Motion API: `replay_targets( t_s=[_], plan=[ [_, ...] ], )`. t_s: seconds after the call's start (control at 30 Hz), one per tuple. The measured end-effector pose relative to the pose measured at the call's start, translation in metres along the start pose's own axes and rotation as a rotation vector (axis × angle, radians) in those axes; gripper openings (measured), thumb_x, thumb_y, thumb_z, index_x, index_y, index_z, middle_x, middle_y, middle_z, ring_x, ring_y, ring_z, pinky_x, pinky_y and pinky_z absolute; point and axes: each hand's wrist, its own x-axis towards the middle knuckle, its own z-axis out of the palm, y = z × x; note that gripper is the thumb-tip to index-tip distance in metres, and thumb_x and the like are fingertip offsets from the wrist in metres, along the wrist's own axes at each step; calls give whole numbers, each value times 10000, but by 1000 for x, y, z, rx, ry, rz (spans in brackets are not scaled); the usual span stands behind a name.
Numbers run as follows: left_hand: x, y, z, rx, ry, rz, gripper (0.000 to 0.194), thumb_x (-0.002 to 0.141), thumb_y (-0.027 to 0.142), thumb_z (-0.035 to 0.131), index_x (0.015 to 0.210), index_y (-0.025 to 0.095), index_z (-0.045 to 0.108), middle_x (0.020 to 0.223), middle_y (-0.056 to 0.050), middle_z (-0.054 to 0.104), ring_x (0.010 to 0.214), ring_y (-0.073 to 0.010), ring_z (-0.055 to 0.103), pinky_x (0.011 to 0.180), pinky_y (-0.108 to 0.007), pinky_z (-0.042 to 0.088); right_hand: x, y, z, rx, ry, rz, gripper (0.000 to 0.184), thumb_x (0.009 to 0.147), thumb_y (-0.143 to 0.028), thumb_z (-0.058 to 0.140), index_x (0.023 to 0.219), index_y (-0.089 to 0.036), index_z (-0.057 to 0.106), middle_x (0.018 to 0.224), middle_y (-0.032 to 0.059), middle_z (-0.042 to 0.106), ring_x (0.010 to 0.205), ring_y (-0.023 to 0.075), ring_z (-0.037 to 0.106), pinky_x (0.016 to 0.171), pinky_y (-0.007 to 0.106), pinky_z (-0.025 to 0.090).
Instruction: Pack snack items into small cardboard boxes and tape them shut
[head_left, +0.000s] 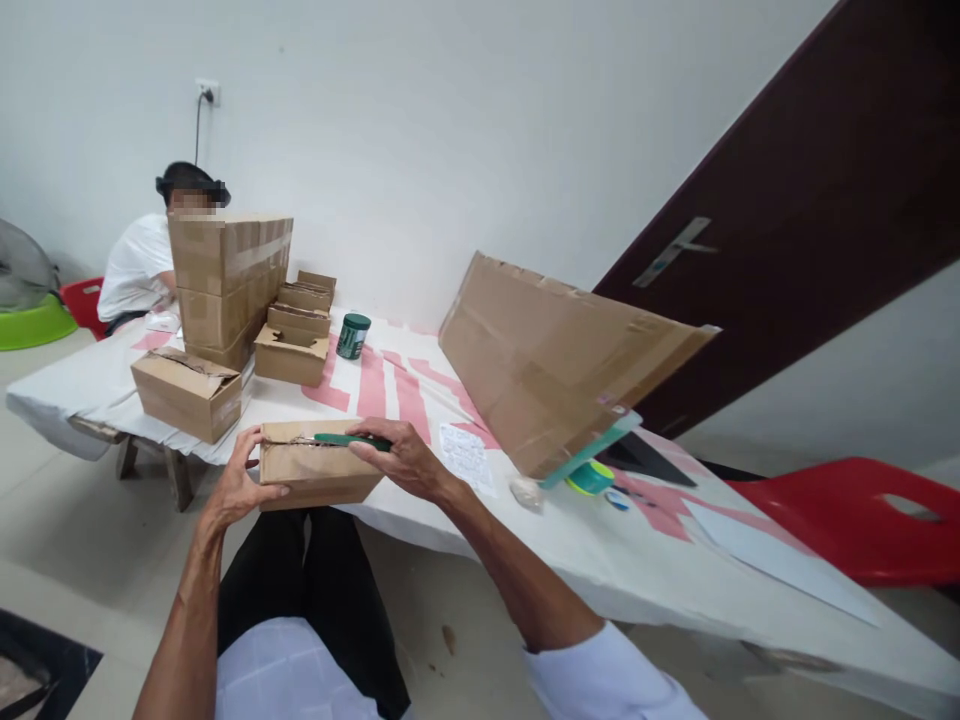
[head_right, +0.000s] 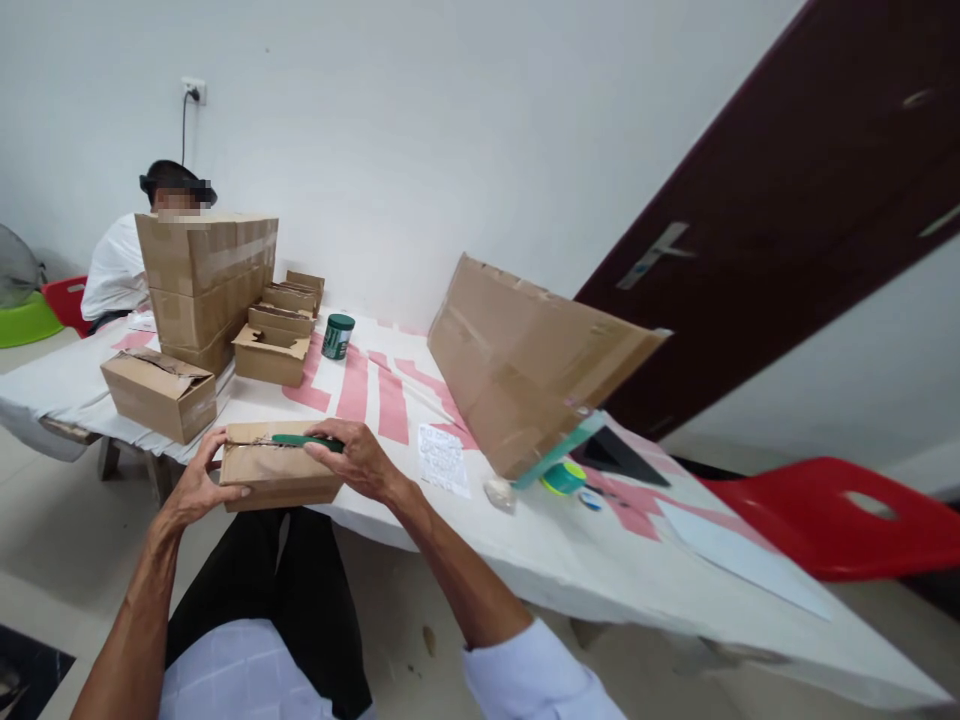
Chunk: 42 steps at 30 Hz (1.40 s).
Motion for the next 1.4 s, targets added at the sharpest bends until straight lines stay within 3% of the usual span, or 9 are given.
replay_targets(
  t_s=[0.3, 0.63, 0.73, 0.83, 0.93, 1.0, 1.13, 1.27, 1.4],
  plan=[
    [-2, 4, 2, -25, 6, 6, 776, 642, 357, 940, 1328, 310, 580, 1596, -104, 396, 1479, -362, 442, 1104, -528, 512, 41, -21, 0, -201, -190, -82, 186, 962, -323, 685, 1019, -230, 834, 992, 52, 825, 878, 210, 741, 813, 326, 538],
    [0, 8, 0, 15, -1, 11, 751, 680, 451, 928, 1320, 294, 569, 1577, -120, 408, 1465, -356, 458, 1104, -532, 513, 71, -32, 6, -526, -335, -107, 179, 979, -353, 716, 902, -249, 839, 825, 29, 782, 719, 169, 657, 652, 276, 366],
    [1, 6, -2, 35, 15, 22, 734, 675, 447, 932, 1300, 282, 584, 1561, -125, 426, 1448, -355, 475, 1085, -525, 534, 63, -19, -18, -659, -366, -51, 193, 937, -354, 765, 793, -241, 827, 757, 40, 760, 666, 170, 623, 614, 287, 317],
    [2, 3, -3, 50, 17, 32, 781, 654, 436, 941, 1329, 286, 577, 1543, -121, 441, 1438, -358, 481, 1078, -528, 545, 45, 4, -65, -702, -365, 35, 178, 912, -359, 770, 781, -253, 829, 767, 44, 773, 671, 175, 621, 602, 288, 320],
    [4, 1, -3, 49, -3, 29, 826, 644, 434, 945, 1356, 293, 552, 1546, -115, 425, 1448, -358, 467, 1088, -528, 540, 21, 31, -107, -589, -259, 142, 180, 900, -403, 736, 853, -263, 838, 788, 29, 785, 653, 171, 617, 617, 285, 382],
    [6, 1, -3, 51, -18, 28, 851, 644, 424, 944, 1379, 298, 535, 1550, -112, 413, 1455, -356, 459, 1089, -525, 539, 0, 54, -115, -487, -106, 196, 245, 915, -432, 676, 923, -242, 832, 857, 38, 798, 698, 184, 645, 664, 295, 441],
    [13, 0, -6, 52, -55, 35, 934, 643, 430, 943, 1459, 301, 509, 1548, -127, 410, 1460, -377, 450, 1054, -517, 560, -53, 106, -68, -383, 262, 384, 338, 889, -420, 583, 1041, -180, 766, 972, 78, 784, 847, 224, 686, 766, 334, 513],
    [21, 0, -13, 77, -106, 33, 1058, 621, 416, 952, 1545, 294, 452, 1578, -154, 394, 1467, -403, 438, 1054, -533, 553, -94, 145, 3, -359, 347, 525, 306, 828, -390, 593, 995, -174, 732, 935, 99, 764, 819, 246, 679, 751, 361, 535],
    [27, 1, -18, 123, -154, 14, 1167, 609, 377, 949, 1617, 299, 367, 1628, -163, 367, 1481, -412, 430, 1086, -550, 531, -88, 151, 25, -331, 430, 527, 296, 903, -389, 550, 989, -169, 729, 977, 139, 741, 903, 277, 665, 834, 419, 554]
  ],
)
